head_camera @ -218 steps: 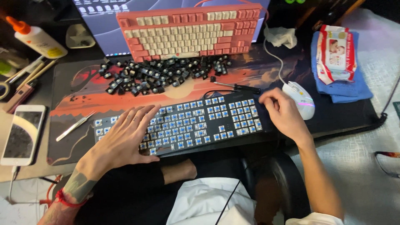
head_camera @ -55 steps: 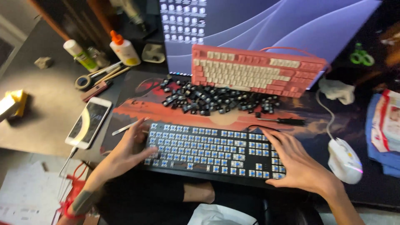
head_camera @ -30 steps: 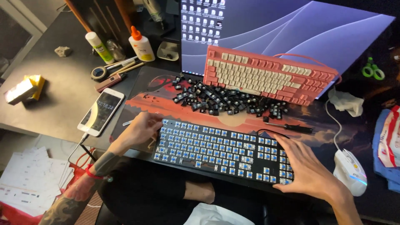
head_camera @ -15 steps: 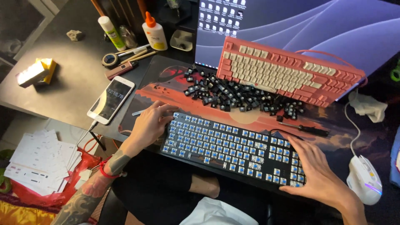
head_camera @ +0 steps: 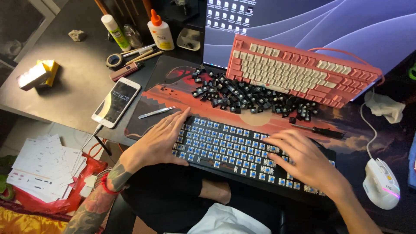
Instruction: Dusting a keyboard and removing mechanical switches using a switch puller tool.
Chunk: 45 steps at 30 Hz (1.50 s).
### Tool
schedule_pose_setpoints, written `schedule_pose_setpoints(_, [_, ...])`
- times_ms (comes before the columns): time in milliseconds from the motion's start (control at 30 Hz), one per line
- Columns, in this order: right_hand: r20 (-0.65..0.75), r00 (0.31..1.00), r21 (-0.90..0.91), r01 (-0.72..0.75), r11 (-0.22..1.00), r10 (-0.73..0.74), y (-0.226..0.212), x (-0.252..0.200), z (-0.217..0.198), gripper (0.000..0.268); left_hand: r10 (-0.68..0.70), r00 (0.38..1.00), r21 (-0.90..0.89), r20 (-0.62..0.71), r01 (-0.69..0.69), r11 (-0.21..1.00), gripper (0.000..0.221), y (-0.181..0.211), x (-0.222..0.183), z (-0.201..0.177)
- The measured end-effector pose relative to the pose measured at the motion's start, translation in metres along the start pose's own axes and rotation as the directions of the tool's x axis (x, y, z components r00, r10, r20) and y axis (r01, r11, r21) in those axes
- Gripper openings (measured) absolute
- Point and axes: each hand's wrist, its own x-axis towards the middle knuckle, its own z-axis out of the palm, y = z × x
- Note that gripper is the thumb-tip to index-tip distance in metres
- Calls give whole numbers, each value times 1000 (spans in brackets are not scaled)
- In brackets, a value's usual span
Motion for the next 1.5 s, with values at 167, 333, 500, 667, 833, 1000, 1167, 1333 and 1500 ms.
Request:
schedule_pose_setpoints(167, [-96,960,-37,259,965,-262,-19,119,37,23,-18,1000,86,-14,19,996,188,-4,6,6])
schedule_pose_setpoints(333, [-210,863,-7,469,883,-460,-33,259,103,11,8,999,135,-43,-2,991,176,-4,3,13])
schedule_pose_setpoints(500, [-228,852,-140,451,882,-472,-50,346,146,17,24,999,97,-39,-20,995,175,2,4,6])
schedule_pose_setpoints(667, [-188,911,-123,348,929,-366,-58,373,153,20,-8,999,52,-50,11,999,175,6,-5,18])
schedule_pose_setpoints(833, [-191,889,-216,376,901,-416,-56,374,150,17,-167,978,-91,-128,156,984,177,15,-22,25])
schedule_pose_setpoints(1000, [-70,898,31,437,899,-434,-81,321,87,20,-194,957,-157,-216,162,974,153,12,-32,37])
schedule_pose_setpoints(1167, [182,918,384,262,885,-351,-86,272,46,15,-170,965,-125,-201,147,981,141,9,-34,41])
schedule_pose_setpoints(1333, [230,914,432,213,877,-335,-77,256,56,13,-162,966,-67,-200,151,986,135,8,-35,40])
schedule_pose_setpoints(1500, [228,921,399,207,893,-315,-76,258,61,15,-167,967,-62,-194,158,986,134,8,-36,44])
